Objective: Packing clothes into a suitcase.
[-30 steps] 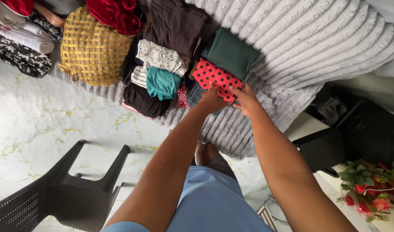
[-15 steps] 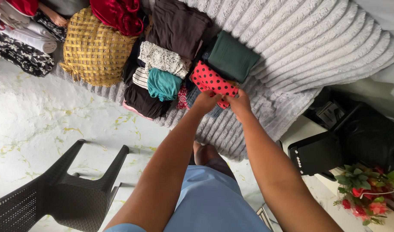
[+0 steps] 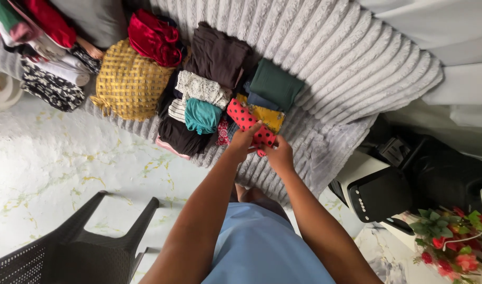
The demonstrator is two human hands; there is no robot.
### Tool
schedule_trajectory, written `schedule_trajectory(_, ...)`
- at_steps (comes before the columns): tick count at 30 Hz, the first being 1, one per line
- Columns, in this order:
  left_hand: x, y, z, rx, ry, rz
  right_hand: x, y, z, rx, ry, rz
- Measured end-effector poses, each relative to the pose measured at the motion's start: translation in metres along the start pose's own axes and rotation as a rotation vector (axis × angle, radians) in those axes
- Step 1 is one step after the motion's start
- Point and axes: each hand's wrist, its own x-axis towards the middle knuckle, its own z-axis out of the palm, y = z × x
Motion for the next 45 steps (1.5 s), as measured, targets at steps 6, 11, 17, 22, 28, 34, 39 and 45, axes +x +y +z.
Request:
schedule_trajectory(6,-0.046,-0.004,0.002,-0.142,0.047,0.068,-0.059,-0.035,-0.012,-0.089,0.014,-0.248)
schedule_trajectory(11,-0.081,-0.014,-0.007,-0.239,0.033,0.284,-0.102,-0.041,-0.022,-0.118,0.104,-0.639)
schedule_trajectory(17,-0.105,-0.006,-0.021,-0.243,-0.050,0.413,-0.114,-0.047,-0.033,0.136,-0.004,-0.446)
schedule_trajectory(22,-0.155,0.015,-0.018,-0.348,-0.174,0.369,-0.075,-0.043,-0.041,0.244,-0.053,-0.309)
schedule_trajectory(28,-0.170,0.000,-0.030,-0.374,-0.462,0.192,-0.080,-0.102,-0.061,0.891,-0.530,0.144)
schedule_trajectory(34,-0.215,-0.010,-0.034,-0.350,-0.367,0.261,-0.118,-0.127,-0.055,0.875,-0.653,0.037)
schedule_trajectory(39,-0.230,-0.028,-0.051,-0.315,-0.235,0.379,-0.121,-0.096,-0.024,0.723,-0.476,-0.137)
schedule_trajectory(45,-0.214,-0.054,-0.086,-0.194,-0.217,0.531,-0.141,-0.105,-0.010,0.459,-0.364,-0.229)
